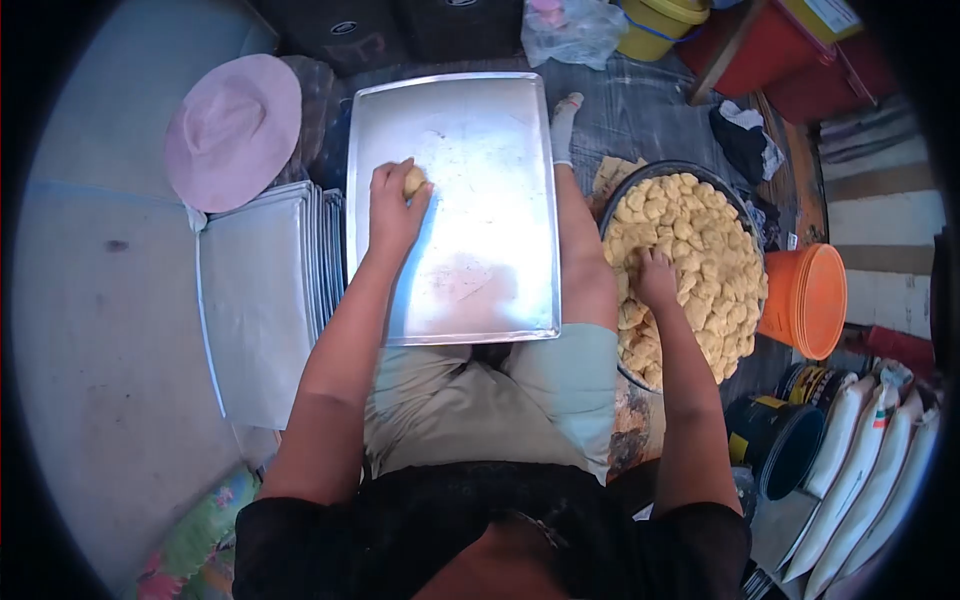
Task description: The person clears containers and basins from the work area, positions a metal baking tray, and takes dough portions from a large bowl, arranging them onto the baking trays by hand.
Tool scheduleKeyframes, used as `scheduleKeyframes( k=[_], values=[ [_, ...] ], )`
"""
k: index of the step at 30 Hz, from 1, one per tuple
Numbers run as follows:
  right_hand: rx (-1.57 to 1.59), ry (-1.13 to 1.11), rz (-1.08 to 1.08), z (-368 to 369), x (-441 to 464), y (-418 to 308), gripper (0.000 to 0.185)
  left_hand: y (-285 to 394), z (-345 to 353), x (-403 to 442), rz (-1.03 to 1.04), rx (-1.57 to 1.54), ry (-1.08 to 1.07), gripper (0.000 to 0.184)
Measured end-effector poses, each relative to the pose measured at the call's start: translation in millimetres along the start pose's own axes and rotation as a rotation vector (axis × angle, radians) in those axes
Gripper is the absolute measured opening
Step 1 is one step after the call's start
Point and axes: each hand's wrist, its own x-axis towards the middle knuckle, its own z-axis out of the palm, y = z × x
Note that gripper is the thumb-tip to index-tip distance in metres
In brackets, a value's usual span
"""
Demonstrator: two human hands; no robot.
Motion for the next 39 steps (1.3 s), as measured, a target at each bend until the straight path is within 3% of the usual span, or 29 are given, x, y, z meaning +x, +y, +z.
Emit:
scheduleKeyframes(
  k=[1, 4, 5, 8, 9, 11, 15, 18, 20, 22, 23, 24, 25, 26, 28, 29, 32, 33, 36, 38, 39],
  values=[
    [0.020, -0.119, 0.007, -3.0, 2.2, -4.6, 0.038, -5.2, 2.3, 6.6, 0.014, 0.028, -0.017, 0.045],
    [0.151, -0.069, 0.051, -7.0, 2.3, 1.5, 0.031, -16.5, -3.7, 16.6, -0.007, 0.035, -0.197, 0.046],
    [0.278, 0.156, 0.036, 10.5, 6.8, 15.5, 0.022, -19.3, -8.1, 18.2, -0.063, -0.023, -0.245, 0.048],
    [0.828, 0.315, 0.334, 37.5, 17.4, 41.6, 0.023, -28.6, -23.5, 19.1, 0.017, 0.170, -0.108, 0.056],
    [1.024, 0.400, 0.414, 35.5, 17.9, 48.2, 0.025, -29.8, -31.8, 18.0, -0.045, 0.334, -0.104, 0.070],
    [1.417, 0.568, 0.584, 34.4, 14.6, 56.8, 0.028, -46.6, -42.2, 16.9, -0.160, 0.251, -0.115, 0.079],
    [2.087, 0.560, 0.968, -45.1, 30.0, 42.4, 0.039, -43.8, -43.1, 13.3, -0.164, 0.298, -0.257, 0.084],
    [2.320, 0.238, 0.575, -103.8, 63.4, -1.8, 0.039, -37.2, -30.9, 11.8, -0.164, 0.314, -0.247, 0.073],
    [2.272, 0.176, 0.456, -120.7, 98.3, -54.6, 0.043, -30.9, -24.1, 10.3, -0.194, 0.396, -0.271, 0.070],
    [2.207, -0.027, 0.029, -150.3, 125.8, -129.2, 0.047, -38.1, -15.7, 6.8, -0.204, 0.299, -0.205, 0.063],
    [1.986, -0.022, 0.236, -177.1, 127.6, -179.0, 0.042, -38.6, -9.6, 4.4, -0.216, 0.261, -0.167, 0.062],
    [1.643, -0.132, 0.138, -172.1, 135.9, -204.2, 0.038, -35.5, -4.9, 0.6, -0.230, 0.226, -0.132, 0.061],
    [1.092, -0.038, -0.153, -156.8, 138.9, -230.4, 0.038, -17.8, -5.6, -3.1, -0.133, 0.327, -0.015, 0.050],
    [0.524, 0.051, -0.409, -144.6, 142.5, -246.6, 0.038, -20.6, -4.0, -3.6, -0.050, 0.257, -0.086, 0.047],
    [0.599, -0.029, -0.451, -141.6, 155.1, -250.8, 0.043, -23.8, -4.1, 0.9, 0.119, 0.117, -0.222, 0.042],
    [0.634, -0.071, -0.474, -140.5, 161.1, -252.0, 0.045, -25.2, -4.1, 4.4, 0.111, 0.117, -0.181, 0.040],
    [0.952, -0.181, -0.252, -153.9, 166.2, -271.9, 0.045, -47.7, 6.5, 28.4, 0.051, -0.044, 0.000, 0.041],
    [0.693, 0.090, -0.563, -133.9, 174.8, -271.7, 0.045, -42.8, 5.6, 41.6, 0.022, -0.011, 0.071, 0.038],
    [1.115, -0.199, -0.237, -140.5, 221.1, -280.6, 0.037, -56.1, 14.7, 79.7, 0.028, 0.013, 0.182, 0.035],
    [1.199, 0.138, -0.053, -177.1, 240.2, -294.9, 0.029, -58.6, 16.3, 97.7, 0.011, 0.034, 0.202, 0.031],
    [1.196, 0.159, -0.079, -168.9, 256.2, -302.7, 0.028, -60.3, 18.2, 103.2, 0.003, 0.047, 0.207, 0.030]
  ],
)
